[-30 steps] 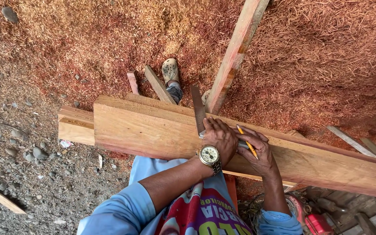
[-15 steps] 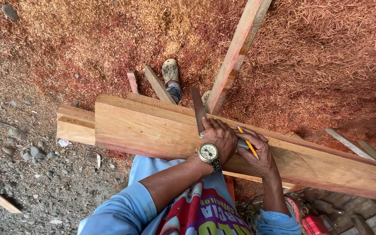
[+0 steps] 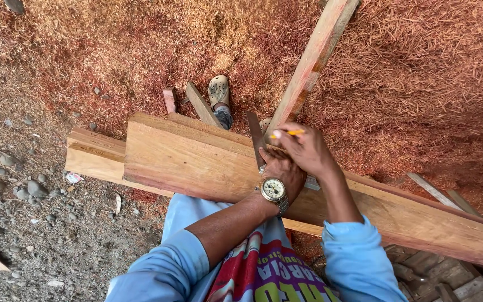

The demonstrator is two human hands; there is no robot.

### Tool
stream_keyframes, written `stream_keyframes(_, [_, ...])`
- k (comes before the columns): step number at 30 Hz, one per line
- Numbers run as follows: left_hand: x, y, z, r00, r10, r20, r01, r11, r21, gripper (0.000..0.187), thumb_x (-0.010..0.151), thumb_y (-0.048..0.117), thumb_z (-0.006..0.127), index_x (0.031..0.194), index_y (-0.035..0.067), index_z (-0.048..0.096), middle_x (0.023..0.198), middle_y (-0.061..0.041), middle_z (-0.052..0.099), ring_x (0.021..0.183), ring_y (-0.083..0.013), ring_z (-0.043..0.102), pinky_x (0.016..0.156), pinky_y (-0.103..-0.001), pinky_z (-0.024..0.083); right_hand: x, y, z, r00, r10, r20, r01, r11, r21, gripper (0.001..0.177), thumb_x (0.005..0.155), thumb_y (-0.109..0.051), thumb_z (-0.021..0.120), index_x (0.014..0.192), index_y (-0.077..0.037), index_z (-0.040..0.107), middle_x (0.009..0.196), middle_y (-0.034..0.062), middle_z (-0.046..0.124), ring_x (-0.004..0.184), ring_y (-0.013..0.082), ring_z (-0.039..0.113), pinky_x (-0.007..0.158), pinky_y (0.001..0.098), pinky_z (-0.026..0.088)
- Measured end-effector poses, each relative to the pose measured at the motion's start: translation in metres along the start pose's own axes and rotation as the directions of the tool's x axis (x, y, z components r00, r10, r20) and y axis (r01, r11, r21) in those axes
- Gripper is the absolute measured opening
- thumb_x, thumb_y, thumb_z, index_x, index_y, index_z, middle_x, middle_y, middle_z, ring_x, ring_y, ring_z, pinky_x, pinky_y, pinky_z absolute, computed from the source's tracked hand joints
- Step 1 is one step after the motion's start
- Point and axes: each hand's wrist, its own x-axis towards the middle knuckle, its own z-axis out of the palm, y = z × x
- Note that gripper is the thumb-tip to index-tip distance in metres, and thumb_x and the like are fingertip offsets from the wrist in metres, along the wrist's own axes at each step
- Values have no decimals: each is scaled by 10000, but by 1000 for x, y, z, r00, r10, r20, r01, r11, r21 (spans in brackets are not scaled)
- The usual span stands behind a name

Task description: The person uses a try square and a pencil to mark straight lines on the edges of wooden planks. They measure and draw lines on multiple pieces of wood placed on sawhorses in a workshop environment.

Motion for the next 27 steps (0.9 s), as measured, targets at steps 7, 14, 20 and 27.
stream_keyframes(7, [-3, -2, 6, 997, -5, -73, 0, 998, -67, 393, 1037, 303, 506, 1285, 53, 682, 1247, -169, 693, 1133, -373, 676, 1003, -881, 315, 60, -17, 32, 952, 156, 264, -111, 978, -177, 300, 979, -372, 646, 1072, -98, 723, 864, 120, 773, 782, 260, 737, 728, 415, 570])
stream_keyframes(14, [3, -1, 11, 986, 18, -165, -15, 1000, 17, 422, 977, 329, 545, 1277, 55, 658, 1274, -186, 653, 1152, -380, 640, 897, -869, 377, 65, -14, 37, 949, 114, 292, -29, 960, -280, 310, 936, -393, 658, 1046, -110, 719, 868, 177, 749, 812, 360, 731, 762, 478, 558])
stream_keyframes(20, [18, 2, 42, 980, 88, -176, -78, 995, 59, 406, 994, 305, 562, 1292, 54, 673, 1303, -178, 670, 1206, -352, 637, 946, -685, 469, 53, -50, 20, 910, 164, 382, -13, 929, -369, 332, 979, -407, 620, 1035, -86, 685, 791, 222, 714, 768, 389, 709, 759, 512, 535])
stream_keyframes(27, [3, 2, 19, 983, 66, -173, -57, 997, 56, 349, 1010, 275, 555, 1256, 77, 702, 1281, -164, 685, 1210, -353, 636, 934, -708, 467, 31, -78, 2, 885, 6, 466, 146, 946, -289, 374, 994, -411, 620, 951, -46, 692, 726, 188, 685, 681, 334, 687, 694, 480, 529])
